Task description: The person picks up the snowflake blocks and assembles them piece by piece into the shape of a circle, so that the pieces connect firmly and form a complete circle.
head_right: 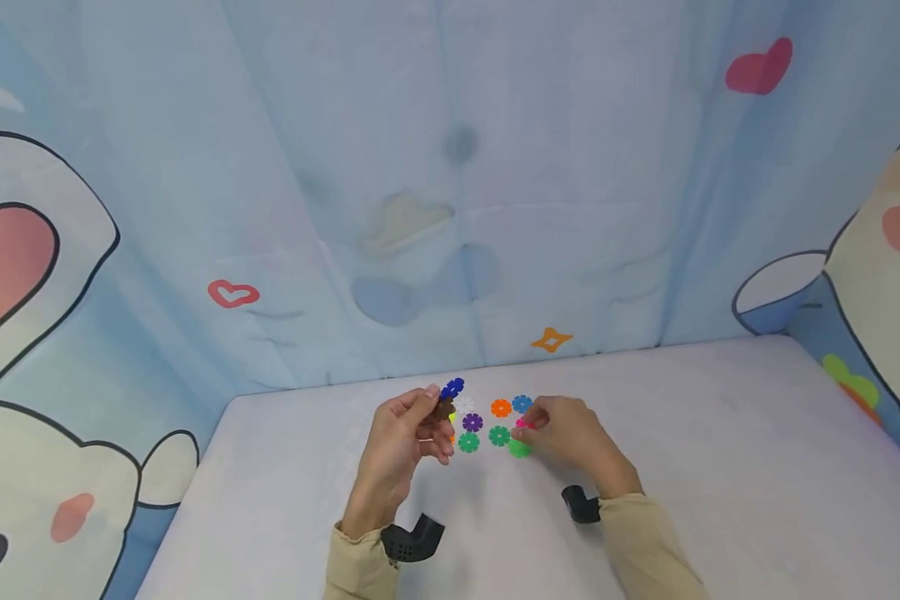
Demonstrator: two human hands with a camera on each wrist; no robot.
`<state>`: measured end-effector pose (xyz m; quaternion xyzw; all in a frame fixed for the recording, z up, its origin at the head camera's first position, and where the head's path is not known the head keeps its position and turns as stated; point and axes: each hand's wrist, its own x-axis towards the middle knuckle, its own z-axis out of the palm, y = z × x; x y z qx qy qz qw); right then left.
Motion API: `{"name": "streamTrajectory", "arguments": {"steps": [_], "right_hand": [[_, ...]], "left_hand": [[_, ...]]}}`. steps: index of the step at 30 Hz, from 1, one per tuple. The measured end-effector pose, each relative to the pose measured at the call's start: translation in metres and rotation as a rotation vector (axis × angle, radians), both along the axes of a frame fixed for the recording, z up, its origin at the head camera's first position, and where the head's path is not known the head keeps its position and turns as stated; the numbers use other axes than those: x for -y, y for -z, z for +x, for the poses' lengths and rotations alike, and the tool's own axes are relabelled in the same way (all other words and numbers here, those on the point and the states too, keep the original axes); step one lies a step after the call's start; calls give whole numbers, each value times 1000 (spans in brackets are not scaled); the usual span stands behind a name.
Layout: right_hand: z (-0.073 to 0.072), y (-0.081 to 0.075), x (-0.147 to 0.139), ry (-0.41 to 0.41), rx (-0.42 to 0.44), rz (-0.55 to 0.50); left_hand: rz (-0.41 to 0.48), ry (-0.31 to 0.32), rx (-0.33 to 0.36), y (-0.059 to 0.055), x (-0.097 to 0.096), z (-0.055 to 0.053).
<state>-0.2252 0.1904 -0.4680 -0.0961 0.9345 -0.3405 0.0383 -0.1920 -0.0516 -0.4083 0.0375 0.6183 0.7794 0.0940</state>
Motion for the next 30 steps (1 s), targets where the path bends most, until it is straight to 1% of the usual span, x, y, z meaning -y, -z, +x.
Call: {"name": "streamTrajectory", "arguments": {"steps": [2, 3, 5, 7, 9, 13, 17, 23, 25, 27, 30], "right_hand": [[-4, 15, 1, 14, 33, 67], [-6, 21, 2, 27, 28, 91], [-7, 27, 6, 48, 9, 117], [-6, 30, 11, 67, -14, 141], [-5, 30, 15, 82, -24, 155], [-2, 27, 20, 89, -14, 149], [0, 23, 20, 68, 18, 131], [1, 24, 20, 17, 49, 155], [1, 25, 20, 4, 50, 133], [1, 24, 18, -17, 49, 88], [0, 18, 15, -61, 6, 10]], "left_hand": [[17, 16, 5, 0, -1, 1], [27, 26, 10, 0, -2, 1], [45, 44, 16, -1, -3, 2], [58, 59, 19, -2, -4, 3], [69, 68, 23, -3, -5, 4], [83, 74, 18, -5, -5, 5], [96, 77, 10, -5, -4, 5], [123, 102, 13, -6, -4, 4], [131, 113, 17, -7, -4, 5], [135, 115, 18, -7, -4, 5], [135, 112, 17, -8, -2, 6]]}}
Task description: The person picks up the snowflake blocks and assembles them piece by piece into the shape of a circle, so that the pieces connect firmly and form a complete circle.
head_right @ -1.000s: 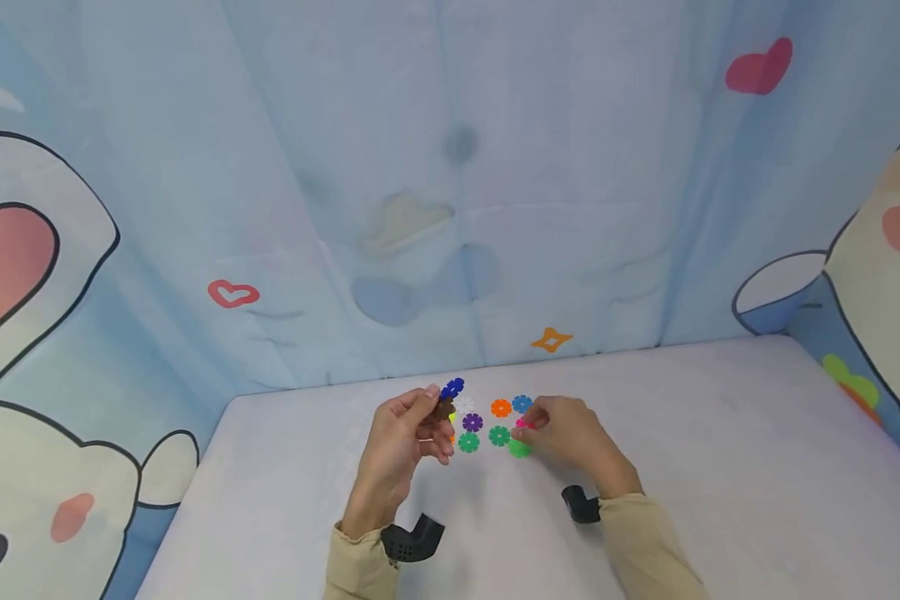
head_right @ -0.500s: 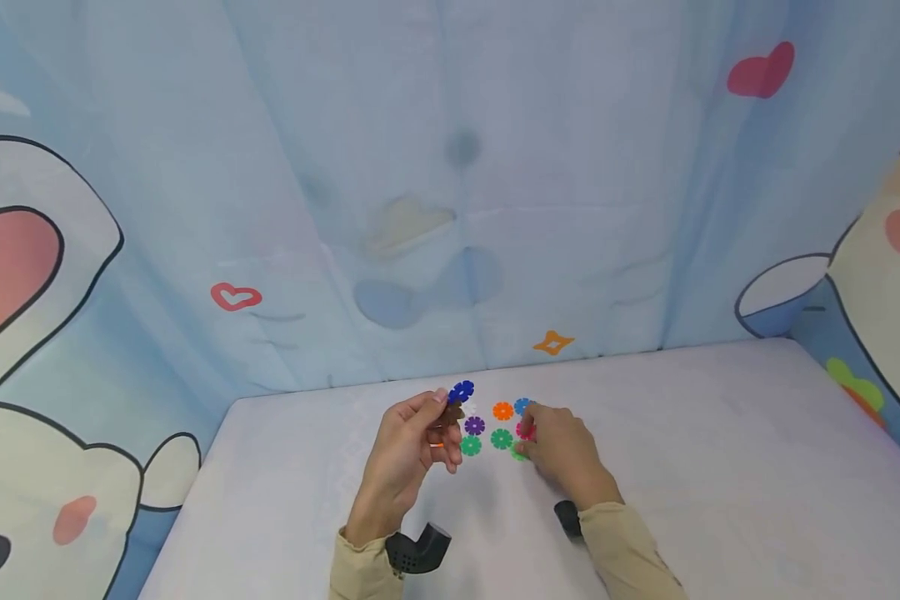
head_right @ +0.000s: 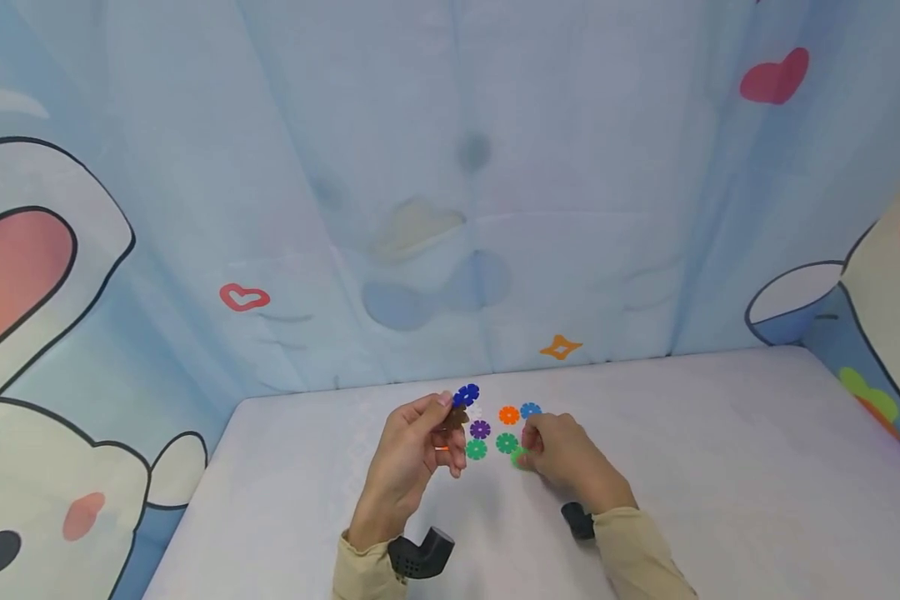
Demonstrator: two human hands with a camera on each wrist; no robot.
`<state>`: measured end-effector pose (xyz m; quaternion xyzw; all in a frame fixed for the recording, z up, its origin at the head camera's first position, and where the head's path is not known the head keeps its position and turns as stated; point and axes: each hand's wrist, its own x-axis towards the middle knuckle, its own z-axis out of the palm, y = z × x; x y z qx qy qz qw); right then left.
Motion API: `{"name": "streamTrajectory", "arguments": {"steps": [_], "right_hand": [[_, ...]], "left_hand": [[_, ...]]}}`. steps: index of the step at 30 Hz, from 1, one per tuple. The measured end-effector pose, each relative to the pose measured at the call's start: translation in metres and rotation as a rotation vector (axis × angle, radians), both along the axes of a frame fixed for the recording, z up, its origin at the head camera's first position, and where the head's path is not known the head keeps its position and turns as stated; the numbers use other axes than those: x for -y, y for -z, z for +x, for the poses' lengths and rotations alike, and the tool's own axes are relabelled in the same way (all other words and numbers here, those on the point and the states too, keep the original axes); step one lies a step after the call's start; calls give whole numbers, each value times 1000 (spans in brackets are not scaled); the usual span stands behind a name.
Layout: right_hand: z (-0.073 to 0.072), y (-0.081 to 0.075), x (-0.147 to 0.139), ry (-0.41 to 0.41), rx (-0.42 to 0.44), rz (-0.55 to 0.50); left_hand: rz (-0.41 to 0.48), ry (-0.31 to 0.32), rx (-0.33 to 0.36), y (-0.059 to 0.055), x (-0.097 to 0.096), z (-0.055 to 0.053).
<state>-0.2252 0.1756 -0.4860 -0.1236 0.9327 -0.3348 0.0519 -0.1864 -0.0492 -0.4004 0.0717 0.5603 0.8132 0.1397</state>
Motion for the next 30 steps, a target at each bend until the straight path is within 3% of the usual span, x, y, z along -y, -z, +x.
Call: {"name": "streamTrajectory", "arguments": {"steps": [4, 8, 13, 20, 25, 30], "right_hand": [[0, -17, -4, -16, -111, -141], [7, -42, -2, 49, -222, -316], [23, -69, 4, 117, -281, -486], [35, -85, 9, 106, -317, -505], [38, -90, 9, 92, -393, -479], [41, -94, 8, 25, -480, -503]], "left_hand": [[-8, -2, -5, 0, 0, 0], [-43, -22, -29, 1, -1, -1], [-140, -59, -97, 2, -4, 0], [-239, -111, -210, 2, -9, 3], [-272, -106, -276, -1, -11, 6], [-293, -118, -353, -4, -13, 10]]}}
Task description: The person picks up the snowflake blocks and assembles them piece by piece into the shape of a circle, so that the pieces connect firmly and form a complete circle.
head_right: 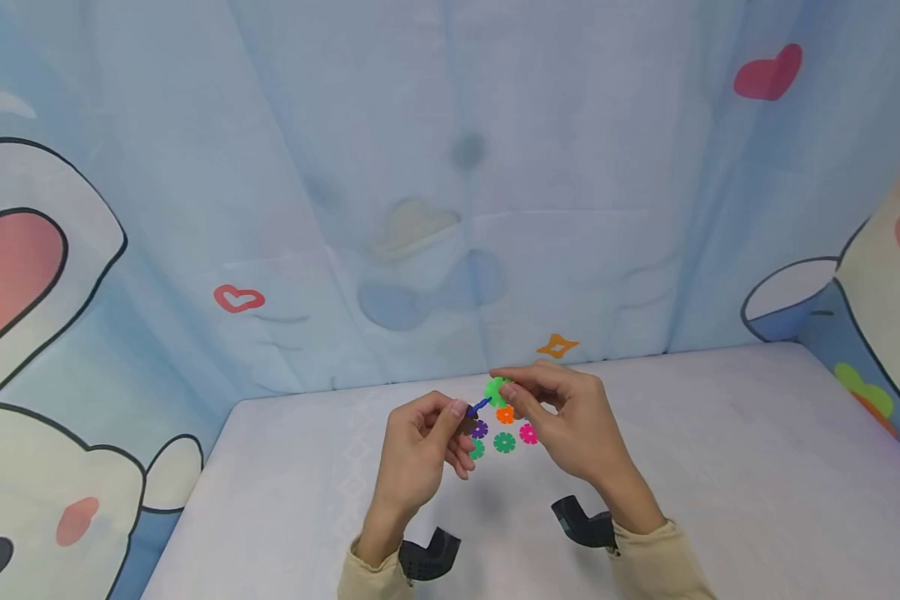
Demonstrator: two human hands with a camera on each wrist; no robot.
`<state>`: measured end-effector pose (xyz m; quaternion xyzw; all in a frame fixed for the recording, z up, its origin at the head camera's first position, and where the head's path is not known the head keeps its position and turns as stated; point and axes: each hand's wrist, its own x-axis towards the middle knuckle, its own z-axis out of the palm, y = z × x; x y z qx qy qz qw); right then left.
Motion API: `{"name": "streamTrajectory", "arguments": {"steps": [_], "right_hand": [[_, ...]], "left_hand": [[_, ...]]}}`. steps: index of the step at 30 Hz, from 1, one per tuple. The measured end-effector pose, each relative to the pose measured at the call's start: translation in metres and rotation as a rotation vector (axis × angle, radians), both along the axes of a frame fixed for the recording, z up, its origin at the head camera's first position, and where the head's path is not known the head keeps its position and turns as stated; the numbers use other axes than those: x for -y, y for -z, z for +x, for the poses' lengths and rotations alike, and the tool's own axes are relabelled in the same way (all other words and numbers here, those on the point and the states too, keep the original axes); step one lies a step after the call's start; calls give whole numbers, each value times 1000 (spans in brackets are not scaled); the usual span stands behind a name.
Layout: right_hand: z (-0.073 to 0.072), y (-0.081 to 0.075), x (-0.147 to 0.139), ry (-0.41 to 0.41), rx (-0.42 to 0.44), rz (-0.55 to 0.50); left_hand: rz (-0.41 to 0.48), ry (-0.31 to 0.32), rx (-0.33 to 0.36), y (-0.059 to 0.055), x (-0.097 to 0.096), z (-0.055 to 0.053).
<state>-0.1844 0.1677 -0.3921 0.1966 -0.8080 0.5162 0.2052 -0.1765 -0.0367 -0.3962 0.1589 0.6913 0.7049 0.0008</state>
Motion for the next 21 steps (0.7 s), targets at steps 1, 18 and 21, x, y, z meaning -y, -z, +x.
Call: {"name": "streamTrajectory", "arguments": {"steps": [1, 18, 21], "right_hand": [[0, -1, 0, -14, -18, -8], [3, -2, 3, -63, -19, -73], [3, -3, 2, -89, -19, -73]], "left_hand": [[2, -1, -14, -1, 0, 1], [27, -16, -60, -3, -8, 8], [9, -41, -82, -2, -8, 9]]}}
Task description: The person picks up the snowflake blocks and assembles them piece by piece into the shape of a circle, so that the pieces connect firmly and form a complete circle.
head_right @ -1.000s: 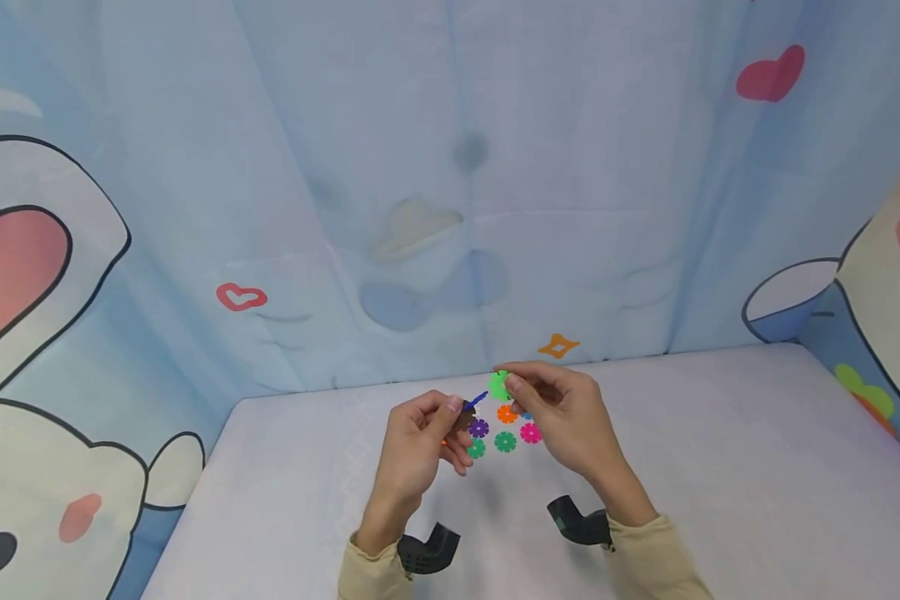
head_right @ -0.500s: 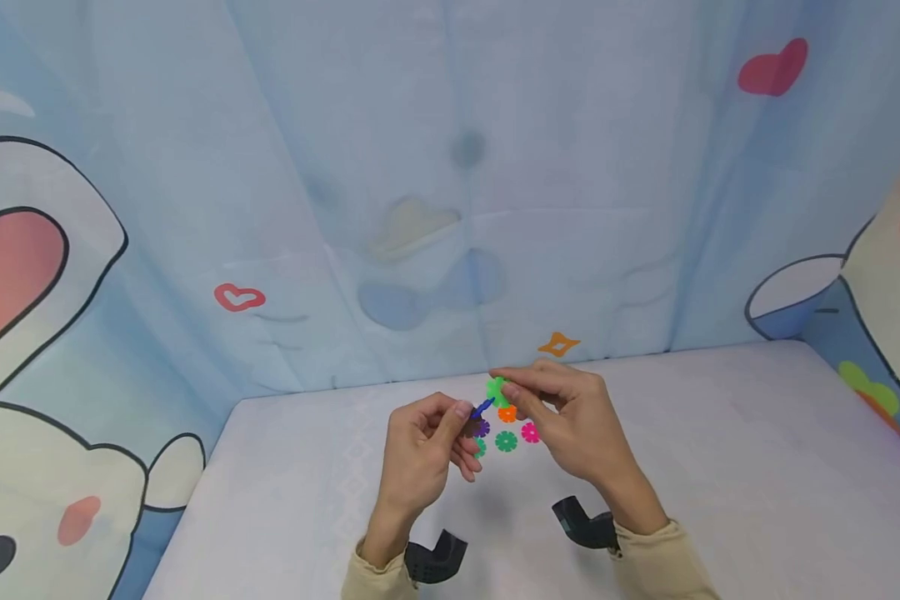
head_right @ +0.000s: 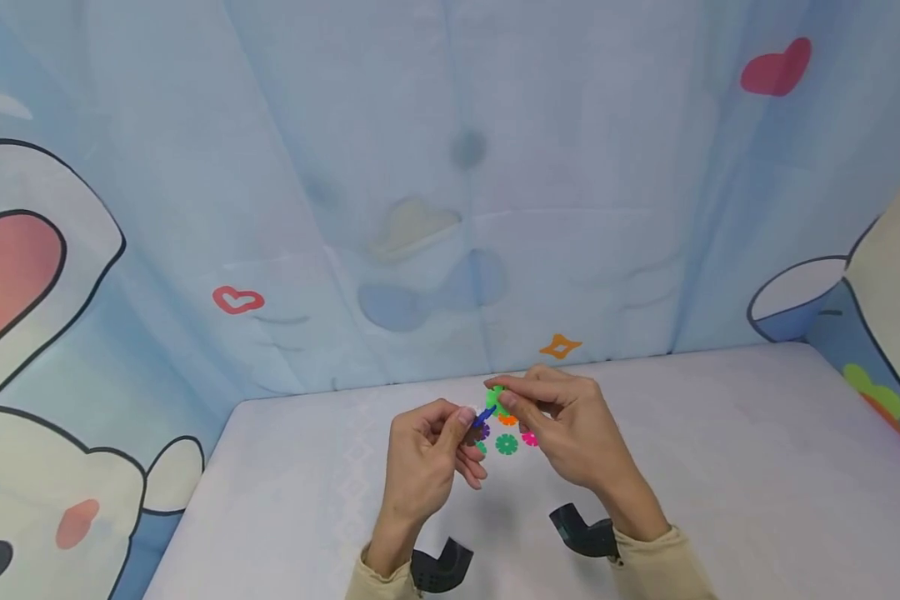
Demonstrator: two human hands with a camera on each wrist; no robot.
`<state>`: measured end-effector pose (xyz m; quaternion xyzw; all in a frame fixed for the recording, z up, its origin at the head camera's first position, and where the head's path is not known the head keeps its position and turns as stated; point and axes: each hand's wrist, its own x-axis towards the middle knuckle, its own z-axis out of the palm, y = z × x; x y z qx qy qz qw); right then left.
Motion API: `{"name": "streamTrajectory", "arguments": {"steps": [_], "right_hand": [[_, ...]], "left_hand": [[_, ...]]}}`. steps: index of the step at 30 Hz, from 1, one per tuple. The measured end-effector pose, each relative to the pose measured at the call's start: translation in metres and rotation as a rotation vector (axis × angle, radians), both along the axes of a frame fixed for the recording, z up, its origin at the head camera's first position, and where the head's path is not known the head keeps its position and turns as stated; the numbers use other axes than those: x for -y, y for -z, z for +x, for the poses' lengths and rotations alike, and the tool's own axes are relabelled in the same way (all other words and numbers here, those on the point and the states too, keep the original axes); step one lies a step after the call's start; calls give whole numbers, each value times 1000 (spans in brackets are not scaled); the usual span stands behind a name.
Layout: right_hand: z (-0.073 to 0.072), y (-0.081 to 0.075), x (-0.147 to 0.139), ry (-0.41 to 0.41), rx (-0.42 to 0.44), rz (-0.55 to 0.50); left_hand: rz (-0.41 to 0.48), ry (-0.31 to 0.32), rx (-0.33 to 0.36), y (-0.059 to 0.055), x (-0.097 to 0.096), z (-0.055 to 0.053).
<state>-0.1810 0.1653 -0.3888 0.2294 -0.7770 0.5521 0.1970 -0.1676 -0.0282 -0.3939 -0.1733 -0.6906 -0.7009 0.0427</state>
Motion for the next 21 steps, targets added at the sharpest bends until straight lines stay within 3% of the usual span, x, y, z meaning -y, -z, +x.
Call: {"name": "streamTrajectory", "arguments": {"steps": [5, 11, 15, 21], "right_hand": [[2, -1, -1, -26, 2, 18], [-3, 1, 0, 95, 56, 9], [-7, 6, 4, 155, 124, -36], [-11, 15, 12, 128, 160, -26]], "left_hand": [[-25, -20, -8, -1, 0, 2], [-106, 46, 110, 0, -1, -2], [-194, 70, 108, 2, -2, -5], [-137, 87, 104, 7, -2, -8]]}}
